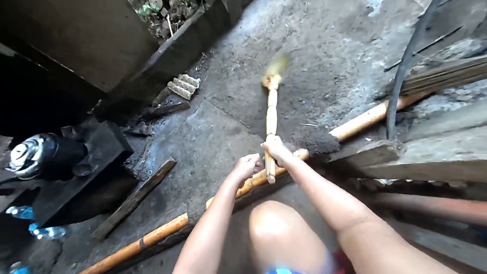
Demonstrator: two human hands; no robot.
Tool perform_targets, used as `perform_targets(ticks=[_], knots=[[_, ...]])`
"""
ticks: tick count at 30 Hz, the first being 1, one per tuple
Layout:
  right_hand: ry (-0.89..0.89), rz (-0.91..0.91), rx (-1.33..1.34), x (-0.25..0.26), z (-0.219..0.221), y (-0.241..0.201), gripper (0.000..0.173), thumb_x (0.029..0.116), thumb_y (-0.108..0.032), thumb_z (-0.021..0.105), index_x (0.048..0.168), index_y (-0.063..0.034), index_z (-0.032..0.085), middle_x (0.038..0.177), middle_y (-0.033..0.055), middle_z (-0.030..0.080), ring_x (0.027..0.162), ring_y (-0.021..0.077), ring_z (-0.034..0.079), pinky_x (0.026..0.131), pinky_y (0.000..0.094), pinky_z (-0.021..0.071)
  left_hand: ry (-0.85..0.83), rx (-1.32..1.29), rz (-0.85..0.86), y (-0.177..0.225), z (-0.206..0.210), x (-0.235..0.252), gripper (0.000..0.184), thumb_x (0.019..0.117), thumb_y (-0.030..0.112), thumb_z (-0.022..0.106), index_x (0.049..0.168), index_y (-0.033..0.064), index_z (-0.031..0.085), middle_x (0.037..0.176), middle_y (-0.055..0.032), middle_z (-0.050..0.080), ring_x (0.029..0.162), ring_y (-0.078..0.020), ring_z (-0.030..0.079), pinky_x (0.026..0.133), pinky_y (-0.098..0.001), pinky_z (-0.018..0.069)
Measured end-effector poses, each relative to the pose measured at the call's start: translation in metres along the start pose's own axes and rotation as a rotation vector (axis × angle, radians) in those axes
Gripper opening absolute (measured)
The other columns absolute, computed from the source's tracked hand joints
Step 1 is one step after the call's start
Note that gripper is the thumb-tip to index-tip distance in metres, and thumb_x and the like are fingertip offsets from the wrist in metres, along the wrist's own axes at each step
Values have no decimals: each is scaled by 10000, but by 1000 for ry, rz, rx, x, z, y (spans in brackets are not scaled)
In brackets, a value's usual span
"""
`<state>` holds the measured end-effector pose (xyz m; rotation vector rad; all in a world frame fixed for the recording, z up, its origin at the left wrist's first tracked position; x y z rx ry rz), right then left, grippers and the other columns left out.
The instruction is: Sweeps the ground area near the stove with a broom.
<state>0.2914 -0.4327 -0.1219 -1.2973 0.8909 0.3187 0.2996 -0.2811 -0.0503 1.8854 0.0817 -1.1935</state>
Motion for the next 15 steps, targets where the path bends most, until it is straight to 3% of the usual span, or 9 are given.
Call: perform_targets(ticks=[3, 5, 10, 15], knots=[[-173, -48, -60, -36, -5, 1, 527, 1040, -132, 573, 1503, -83, 327, 901, 89, 569, 649, 149, 594, 588, 311, 548, -2, -70, -23, -2, 8, 10, 526, 1138, 402, 292, 1494, 60, 473, 1361, -180, 612, 1117, -284, 638, 922, -452, 505], [-223, -104, -92, -45, -13, -11, 514, 1032, -102, 560, 1500, -64, 352, 863, 66, 576, 622, 121, 590, 574, 278, 544, -38, -87, 0, -6, 10, 8, 534, 1141, 397, 268, 1510, 59, 455, 1359, -174, 616, 1100, -269, 644, 905, -440, 506], [-45, -261, -154, -6, -24, -58, 512, 1034, -161, 601, 1494, -117, 383, 936, 117, 600, 599, 169, 576, 556, 341, 537, -57, -66, 33, -17, -5, 19, 511, 1142, 374, 290, 1503, 52, 457, 1351, -171, 613, 1086, -250, 639, 907, -411, 505], [92, -285, -140, 52, 13, -102, 554, 980, -168, 652, 1464, -95, 393, 994, 125, 578, 646, 182, 603, 589, 360, 560, -18, -162, 9, -33, -10, 19, 487, 1143, 354, 312, 1484, 48, 474, 1351, -188, 604, 1100, -264, 635, 924, -417, 503]])
Point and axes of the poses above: each hand's wrist, its own x-axis towards the middle knuckle, its own z-axis out of the palm, y = z × x, the point moved 2 cm from there along x, towards the middle knuckle
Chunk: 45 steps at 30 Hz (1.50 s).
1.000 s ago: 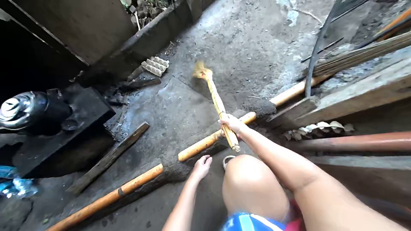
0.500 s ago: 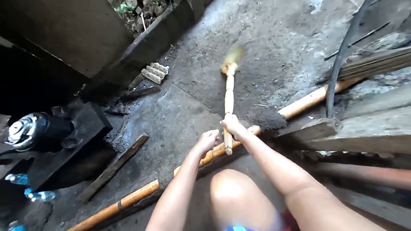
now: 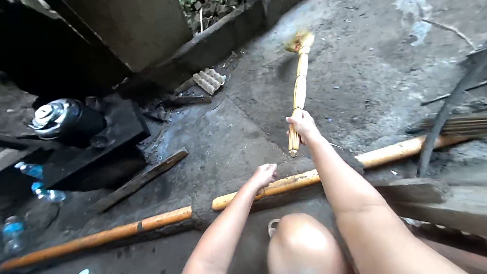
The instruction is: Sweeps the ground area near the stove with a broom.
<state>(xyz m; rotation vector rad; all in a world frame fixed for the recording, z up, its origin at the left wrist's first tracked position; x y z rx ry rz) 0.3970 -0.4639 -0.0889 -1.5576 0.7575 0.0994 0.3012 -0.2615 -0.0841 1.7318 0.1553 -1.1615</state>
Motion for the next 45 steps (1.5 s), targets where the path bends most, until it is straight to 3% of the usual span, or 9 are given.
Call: perform_targets(ticks=[6, 10, 16, 21, 26, 31, 35, 40, 45], knots=[[-229, 104, -133, 33, 69, 23, 533, 994, -202, 642, 1465, -87, 422, 1063, 157, 597, 705, 213, 607, 624, 382, 552, -15, 23, -43, -36, -18, -3, 452, 1138, 328, 352, 1470, 51, 484, 1335, -169, 610, 1056, -238, 633, 890, -405, 498], [-398, 127, -45, 1, 113, 30, 504, 1021, -166, 604, 1480, -118, 402, 953, 109, 573, 620, 166, 572, 553, 323, 530, 55, -36, -97, -58, -36, -9, 448, 1138, 314, 359, 1489, 58, 465, 1330, -168, 613, 1052, -240, 632, 890, -407, 497], [-706, -16, -23, -40, 124, 9, 590, 1011, -80, 552, 1551, -136, 319, 800, 58, 564, 537, 125, 571, 494, 273, 533, 117, -124, -93, -68, -48, -4, 437, 1139, 300, 357, 1477, 50, 475, 1311, -174, 615, 1058, -246, 627, 894, -412, 493], [-557, -106, -36, -50, 134, 5, 595, 1004, -105, 601, 1543, -130, 350, 866, 84, 572, 519, 130, 560, 478, 284, 533, 49, -100, -62, -70, -34, -2, 427, 1133, 269, 378, 1497, 61, 460, 1328, -169, 606, 1035, -221, 627, 851, -378, 502], [-323, 146, -77, -27, 132, 58, 483, 1019, -179, 613, 1455, -134, 410, 963, 115, 566, 618, 179, 561, 553, 351, 523, 25, -88, -65, -85, -26, -4, 437, 1127, 289, 397, 1470, 28, 473, 1316, -175, 620, 1074, -242, 636, 908, -413, 507], [-468, 144, -89, -31, 143, 79, 531, 1019, -184, 615, 1503, -171, 399, 887, 88, 564, 587, 156, 545, 531, 324, 516, 27, -114, -120, -91, -21, -5, 457, 1133, 327, 373, 1480, 47, 471, 1308, -163, 625, 1064, -239, 633, 909, -412, 497], [-531, 44, -16, -36, 144, 63, 595, 1016, -113, 592, 1550, -170, 335, 889, 96, 567, 574, 155, 562, 513, 319, 530, 99, -258, -107, -73, -28, -4, 495, 1150, 350, 227, 1464, 56, 472, 1266, -127, 661, 990, -199, 662, 830, -366, 519], [-624, -69, -40, -29, 134, 34, 656, 997, -72, 580, 1576, -135, 278, 834, 75, 562, 537, 134, 568, 496, 289, 537, 130, -507, -4, -55, -31, 16, 589, 1140, 414, 136, 1460, 40, 460, 1227, -150, 652, 970, -225, 666, 828, -378, 539], [-665, -97, -118, -25, 164, 21, 665, 996, -91, 604, 1585, -133, 300, 946, 126, 589, 534, 146, 551, 488, 293, 519, 164, -714, 7, -48, -31, 23, 671, 1120, 472, 58, 1409, 37, 479, 1169, -151, 694, 940, -248, 688, 794, -395, 547]])
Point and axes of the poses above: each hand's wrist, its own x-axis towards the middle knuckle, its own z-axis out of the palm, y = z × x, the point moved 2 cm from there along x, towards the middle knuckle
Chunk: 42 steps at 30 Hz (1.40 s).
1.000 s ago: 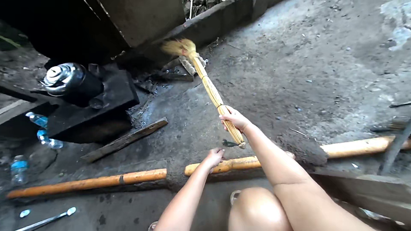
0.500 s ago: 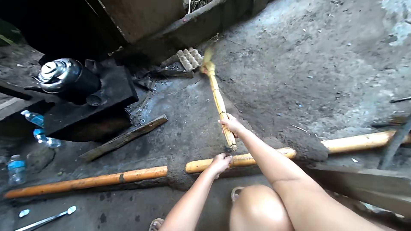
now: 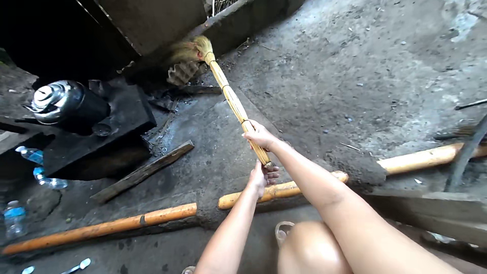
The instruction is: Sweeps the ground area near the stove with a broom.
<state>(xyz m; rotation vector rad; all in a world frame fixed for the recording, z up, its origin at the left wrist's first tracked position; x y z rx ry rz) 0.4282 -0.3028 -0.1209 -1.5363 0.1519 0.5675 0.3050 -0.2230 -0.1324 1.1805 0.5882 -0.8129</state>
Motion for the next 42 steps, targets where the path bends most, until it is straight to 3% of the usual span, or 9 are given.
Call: perform_targets(ticks=[4, 10, 13, 19, 24, 32, 36, 38, 42], knots=[[108, -32, 31, 1, -9, 12, 663, 998, -112, 617, 1585, -147, 311, 965, 126, 595, 553, 150, 554, 498, 307, 518, -18, 29, 16, -4, -14, 0, 650, 1122, 459, 66, 1505, 58, 404, 1270, -163, 653, 1026, -257, 673, 860, -410, 540], [666, -21, 150, -11, -86, 27, 541, 992, -174, 642, 1470, -88, 404, 978, 145, 602, 633, 203, 610, 578, 391, 568, -56, 109, -25, -20, -15, -2, 628, 1126, 452, 84, 1584, 105, 337, 1332, -170, 637, 1026, -255, 680, 854, -401, 538], [789, 92, 239, -10, -111, 36, 535, 985, -175, 657, 1448, -84, 405, 1008, 145, 574, 666, 209, 610, 603, 393, 571, -73, 139, -46, -23, -7, -1, 629, 1126, 452, 86, 1590, 99, 322, 1357, -170, 623, 1039, -251, 673, 861, -398, 533], [498, 262, 55, -20, -65, 76, 546, 976, -191, 661, 1464, -132, 424, 1095, 216, 602, 760, 306, 616, 649, 492, 540, -71, 169, -43, -20, 8, -2, 616, 1129, 452, 109, 1594, 113, 328, 1378, -188, 598, 1080, -283, 659, 891, -436, 528], [312, 176, 52, -45, -47, 51, 567, 991, -133, 656, 1509, -148, 429, 1025, 156, 620, 661, 202, 593, 587, 369, 531, -90, 223, -26, -15, 22, -6, 628, 1130, 446, 103, 1556, 60, 357, 1338, -173, 607, 1059, -249, 648, 886, -415, 523], [697, 34, 107, -19, -147, -8, 546, 967, -192, 686, 1451, -94, 454, 1103, 166, 611, 722, 229, 635, 627, 411, 571, -98, 387, 9, -21, 19, -11, 536, 1146, 373, 205, 1537, 71, 413, 1339, -157, 626, 1054, -233, 659, 870, -386, 524], [684, 183, 85, -11, -166, 15, 545, 957, -192, 675, 1441, -62, 460, 1178, 192, 590, 834, 265, 637, 701, 452, 565, -98, 782, 222, -25, 1, -2, 486, 1129, 240, 376, 1536, -24, 404, 1495, -247, 512, 1371, -322, 529, 1155, -454, 403], [609, 234, 72, -28, -154, 36, 532, 964, -172, 656, 1448, -82, 455, 1130, 187, 597, 798, 259, 621, 681, 447, 554, -110, 1060, 225, -24, -6, 1, 516, 1108, 267, 450, 1546, -2, 405, 1520, -235, 491, 1421, -335, 478, 1199, -471, 351], [479, 211, 166, -76, -151, 49, 476, 1016, -133, 600, 1462, -98, 438, 899, 87, 588, 591, 137, 571, 520, 288, 520, -191, 1389, 57, -34, -11, 4, 575, 1088, 346, 474, 1579, 62, 381, 1580, -171, 442, 1464, -330, 421, 1204, -542, 321]])
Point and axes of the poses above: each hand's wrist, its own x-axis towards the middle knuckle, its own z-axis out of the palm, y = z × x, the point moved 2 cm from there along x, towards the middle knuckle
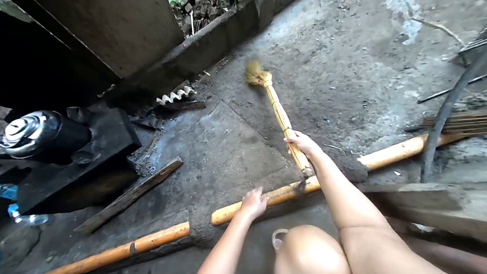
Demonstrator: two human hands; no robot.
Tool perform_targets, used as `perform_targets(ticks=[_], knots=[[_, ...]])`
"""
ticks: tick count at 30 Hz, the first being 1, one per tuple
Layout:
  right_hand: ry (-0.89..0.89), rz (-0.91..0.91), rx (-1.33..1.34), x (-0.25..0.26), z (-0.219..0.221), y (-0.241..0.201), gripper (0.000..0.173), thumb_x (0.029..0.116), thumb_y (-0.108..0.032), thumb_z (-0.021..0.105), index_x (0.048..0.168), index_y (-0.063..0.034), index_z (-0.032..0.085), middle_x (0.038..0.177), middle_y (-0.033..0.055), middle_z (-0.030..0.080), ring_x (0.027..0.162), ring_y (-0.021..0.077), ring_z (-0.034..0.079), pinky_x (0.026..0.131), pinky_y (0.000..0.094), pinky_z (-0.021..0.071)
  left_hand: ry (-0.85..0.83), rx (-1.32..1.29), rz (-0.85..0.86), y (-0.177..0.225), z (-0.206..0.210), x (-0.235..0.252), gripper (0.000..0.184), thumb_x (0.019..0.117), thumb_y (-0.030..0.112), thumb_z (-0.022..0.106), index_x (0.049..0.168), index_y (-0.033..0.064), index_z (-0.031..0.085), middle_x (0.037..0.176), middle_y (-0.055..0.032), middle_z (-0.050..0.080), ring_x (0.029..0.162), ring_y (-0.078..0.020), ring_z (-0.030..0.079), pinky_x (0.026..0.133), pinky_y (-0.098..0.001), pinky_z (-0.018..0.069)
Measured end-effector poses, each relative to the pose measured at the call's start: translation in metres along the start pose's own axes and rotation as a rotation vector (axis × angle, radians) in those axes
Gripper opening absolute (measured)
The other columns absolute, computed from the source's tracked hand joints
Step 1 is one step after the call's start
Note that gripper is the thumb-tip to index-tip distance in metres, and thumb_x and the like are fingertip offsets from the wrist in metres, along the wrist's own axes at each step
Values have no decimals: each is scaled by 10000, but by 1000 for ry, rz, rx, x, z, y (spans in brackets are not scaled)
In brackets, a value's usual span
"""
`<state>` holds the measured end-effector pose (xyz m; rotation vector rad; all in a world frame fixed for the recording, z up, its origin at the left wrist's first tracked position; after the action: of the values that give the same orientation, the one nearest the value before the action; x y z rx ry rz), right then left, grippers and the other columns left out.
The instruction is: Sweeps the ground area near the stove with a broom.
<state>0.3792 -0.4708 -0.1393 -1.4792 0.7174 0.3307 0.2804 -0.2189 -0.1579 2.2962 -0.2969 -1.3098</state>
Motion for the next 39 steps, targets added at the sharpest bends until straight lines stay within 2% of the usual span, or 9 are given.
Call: perform_targets(ticks=[6, 9, 14, 16, 17, 22, 27, 32, 39], knots=[[-12, -195, 222, 34, -5, -72, 479, 1069, -268, 490, 1497, -122, 332, 956, 65, 612, 679, 146, 632, 608, 308, 571, -55, -29, 16, 20, 9, 0, 610, 1092, 382, 464, 1602, 74, 332, 1564, -191, 454, 1444, -338, 448, 1192, -555, 335], [44, -149, 422, 70, 30, -100, 587, 1036, -240, 577, 1531, -176, 267, 1031, 113, 573, 727, 202, 631, 618, 349, 572, 53, -558, 104, 56, -22, 3, 605, 1127, 295, 398, 1626, 19, 197, 1566, -255, 422, 1432, -360, 456, 1183, -503, 364], [48, 18, 279, 76, 86, -81, 589, 1030, -301, 584, 1521, -114, 317, 1181, 175, 562, 835, 252, 627, 685, 400, 564, 180, -1278, 72, 96, -79, 22, 578, 1134, 440, 229, 1652, 206, 128, 1629, -185, 324, 1346, -395, 515, 993, -550, 512], [-22, 54, 200, 57, 92, -61, 607, 1039, -276, 572, 1547, -130, 275, 1213, 186, 543, 854, 262, 618, 705, 416, 557, 159, -1303, 85, 99, -87, 22, 558, 1128, 463, 239, 1616, 195, 210, 1618, -185, 327, 1304, -390, 539, 953, -528, 525], [-48, 53, 180, 47, 91, -51, 572, 1044, -283, 563, 1522, -128, 291, 1079, 149, 547, 754, 222, 594, 645, 381, 543, 144, -1300, 91, 100, -88, 21, 545, 1129, 455, 256, 1595, 174, 261, 1573, -189, 377, 1264, -378, 560, 934, -513, 532], [-49, -65, 217, -1, 56, -44, 560, 1023, -212, 602, 1504, -134, 326, 918, 76, 557, 600, 125, 561, 544, 281, 525, 143, -1205, 158, 118, -88, 17, 443, 1141, 289, 335, 1551, 121, 336, 1146, -167, 638, 833, -219, 680, 707, -327, 573], [59, -225, 262, 48, 43, -101, 507, 1071, -332, 542, 1512, -140, 383, 1035, 96, 583, 702, 161, 615, 617, 323, 562, 168, -989, 223, 127, -99, 17, 477, 1133, 259, 385, 1585, 116, 329, 1306, -160, 634, 951, -217, 683, 806, -346, 550], [77, -84, 322, 112, 74, -147, 504, 1065, -452, 502, 1391, -69, 496, 1076, 134, 610, 808, 208, 648, 696, 357, 569, 173, -977, 224, 114, -96, 4, 481, 1135, 241, 367, 1590, 91, 322, 1346, -181, 613, 1049, -225, 666, 878, -370, 543], [-175, 4, -106, 82, 93, -105, 463, 1074, -431, 498, 1363, -70, 526, 939, 80, 594, 664, 143, 584, 608, 304, 531, 116, -1016, 30, 77, -70, -2, 459, 1136, 244, 363, 1561, 71, 371, 1354, -178, 605, 1016, -225, 662, 835, -360, 532]])
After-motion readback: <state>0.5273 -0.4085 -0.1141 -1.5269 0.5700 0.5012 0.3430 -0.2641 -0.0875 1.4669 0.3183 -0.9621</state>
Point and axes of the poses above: each hand's wrist, its own x-axis towards the middle knuckle, its own z-axis out of the palm, y = z × x, the point moved 2 cm from there along x, towards the middle knuckle
